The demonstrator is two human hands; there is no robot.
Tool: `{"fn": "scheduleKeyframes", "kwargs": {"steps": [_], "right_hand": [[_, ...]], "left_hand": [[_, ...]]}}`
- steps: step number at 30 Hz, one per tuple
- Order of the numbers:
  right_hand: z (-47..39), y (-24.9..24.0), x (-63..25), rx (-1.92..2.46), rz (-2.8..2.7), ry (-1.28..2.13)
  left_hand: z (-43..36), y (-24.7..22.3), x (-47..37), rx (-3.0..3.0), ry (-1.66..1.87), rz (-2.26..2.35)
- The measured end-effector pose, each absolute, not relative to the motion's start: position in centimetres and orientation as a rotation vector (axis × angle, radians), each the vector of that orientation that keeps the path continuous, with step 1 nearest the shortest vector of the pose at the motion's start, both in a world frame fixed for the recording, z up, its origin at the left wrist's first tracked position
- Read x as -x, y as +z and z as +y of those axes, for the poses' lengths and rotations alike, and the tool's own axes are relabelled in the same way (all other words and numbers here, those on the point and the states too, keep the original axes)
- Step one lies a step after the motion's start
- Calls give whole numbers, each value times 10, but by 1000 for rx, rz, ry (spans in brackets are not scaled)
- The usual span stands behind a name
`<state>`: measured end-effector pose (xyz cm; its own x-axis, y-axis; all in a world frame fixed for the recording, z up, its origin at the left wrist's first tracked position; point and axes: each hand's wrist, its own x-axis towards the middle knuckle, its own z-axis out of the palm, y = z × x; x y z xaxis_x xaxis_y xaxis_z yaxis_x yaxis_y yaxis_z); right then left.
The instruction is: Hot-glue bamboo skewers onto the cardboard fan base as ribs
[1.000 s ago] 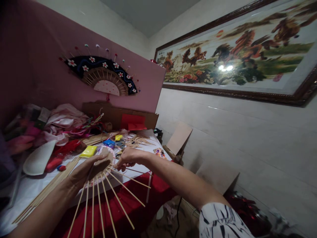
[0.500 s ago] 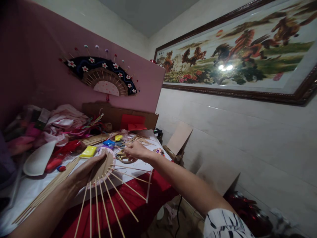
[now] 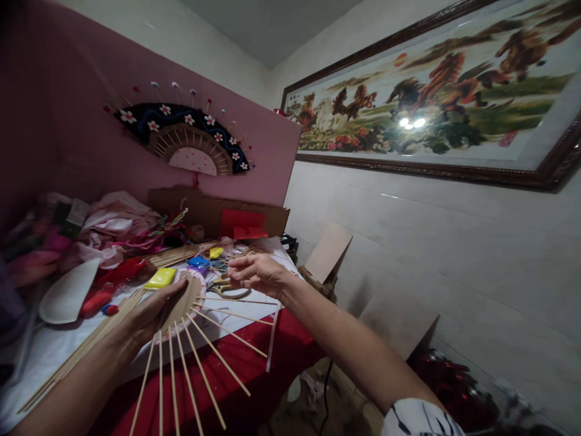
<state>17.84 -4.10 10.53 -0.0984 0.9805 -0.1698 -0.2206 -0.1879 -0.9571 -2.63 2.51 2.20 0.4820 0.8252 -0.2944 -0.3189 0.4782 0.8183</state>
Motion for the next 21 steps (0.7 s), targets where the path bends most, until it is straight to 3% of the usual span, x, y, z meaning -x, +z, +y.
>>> {"fn": "scheduleKeyframes", "kwargs": {"steps": [21], "right_hand": [[-62, 111, -186, 964, -1002, 1556]], "left_hand": [[27, 22, 27, -773, 764, 737]]}}
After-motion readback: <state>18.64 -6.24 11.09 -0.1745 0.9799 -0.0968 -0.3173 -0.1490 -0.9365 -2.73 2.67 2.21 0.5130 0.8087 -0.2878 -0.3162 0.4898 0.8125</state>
